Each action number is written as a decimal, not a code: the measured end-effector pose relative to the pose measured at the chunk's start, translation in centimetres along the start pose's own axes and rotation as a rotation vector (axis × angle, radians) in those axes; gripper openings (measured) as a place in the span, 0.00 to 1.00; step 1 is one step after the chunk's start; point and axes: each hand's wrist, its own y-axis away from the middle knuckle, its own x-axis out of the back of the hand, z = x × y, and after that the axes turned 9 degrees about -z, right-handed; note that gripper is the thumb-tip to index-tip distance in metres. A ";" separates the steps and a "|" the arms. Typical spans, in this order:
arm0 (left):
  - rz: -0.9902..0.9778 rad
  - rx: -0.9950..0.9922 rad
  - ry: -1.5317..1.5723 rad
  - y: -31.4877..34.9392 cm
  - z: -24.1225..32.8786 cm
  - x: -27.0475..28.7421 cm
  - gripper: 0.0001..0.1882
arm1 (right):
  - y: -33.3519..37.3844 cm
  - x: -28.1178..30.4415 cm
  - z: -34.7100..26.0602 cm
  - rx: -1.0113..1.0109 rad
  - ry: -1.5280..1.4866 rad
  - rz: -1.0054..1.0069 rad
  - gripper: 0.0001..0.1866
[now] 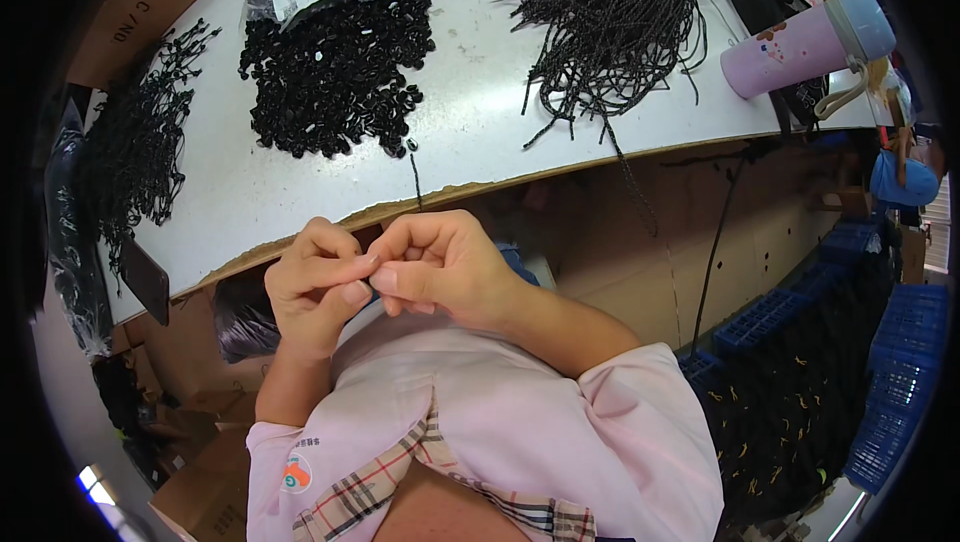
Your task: Manually attaching small black plastic link components to a black cord on a workbench.
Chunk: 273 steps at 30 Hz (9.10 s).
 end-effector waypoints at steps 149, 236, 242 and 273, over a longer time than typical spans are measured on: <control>0.063 0.292 -0.842 -6.7 -2.0 -0.6 0.06 | 0.5 2.7 -1.0 0.808 1.720 0.178 0.08; -0.012 0.094 0.045 -0.7 0.1 -0.7 0.13 | 0.4 0.2 -0.3 0.084 0.091 0.154 0.06; 0.040 -0.069 -0.249 -0.9 0.4 -1.2 0.11 | 0.3 0.7 -0.1 -0.012 -0.083 0.066 0.05; -0.268 0.289 -0.341 -1.1 1.8 -0.6 0.11 | 1.0 -0.1 -1.0 0.359 1.017 0.123 0.06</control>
